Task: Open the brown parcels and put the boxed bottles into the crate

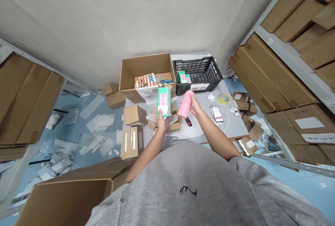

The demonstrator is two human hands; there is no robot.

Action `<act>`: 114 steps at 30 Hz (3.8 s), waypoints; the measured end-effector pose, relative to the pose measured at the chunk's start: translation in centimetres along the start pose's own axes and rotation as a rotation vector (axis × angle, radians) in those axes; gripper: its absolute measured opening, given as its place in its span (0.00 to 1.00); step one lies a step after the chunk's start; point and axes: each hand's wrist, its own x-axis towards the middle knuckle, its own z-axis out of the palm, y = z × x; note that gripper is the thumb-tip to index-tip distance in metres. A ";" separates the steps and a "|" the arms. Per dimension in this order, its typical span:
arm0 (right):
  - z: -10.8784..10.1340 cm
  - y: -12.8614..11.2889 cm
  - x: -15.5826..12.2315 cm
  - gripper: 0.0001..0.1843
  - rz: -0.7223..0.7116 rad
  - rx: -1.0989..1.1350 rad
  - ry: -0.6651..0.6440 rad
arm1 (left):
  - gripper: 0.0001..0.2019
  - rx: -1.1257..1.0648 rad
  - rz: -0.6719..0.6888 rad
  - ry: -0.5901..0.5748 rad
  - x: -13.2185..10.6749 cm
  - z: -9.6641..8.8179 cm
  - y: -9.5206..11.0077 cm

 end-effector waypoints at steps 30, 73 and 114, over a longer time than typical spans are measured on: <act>-1.4 -0.5 -0.5 0.24 0.016 0.115 -0.071 | 0.28 0.040 0.030 0.052 -0.4 -1.0 -0.7; -1.7 -2.1 -1.1 0.27 -0.335 0.080 0.086 | 0.23 -0.041 -0.031 0.039 0.7 -2.4 -0.2; 2.3 -2.1 -2.7 0.37 -0.473 -0.108 -0.250 | 0.23 -0.127 0.035 -0.040 2.4 -2.5 1.3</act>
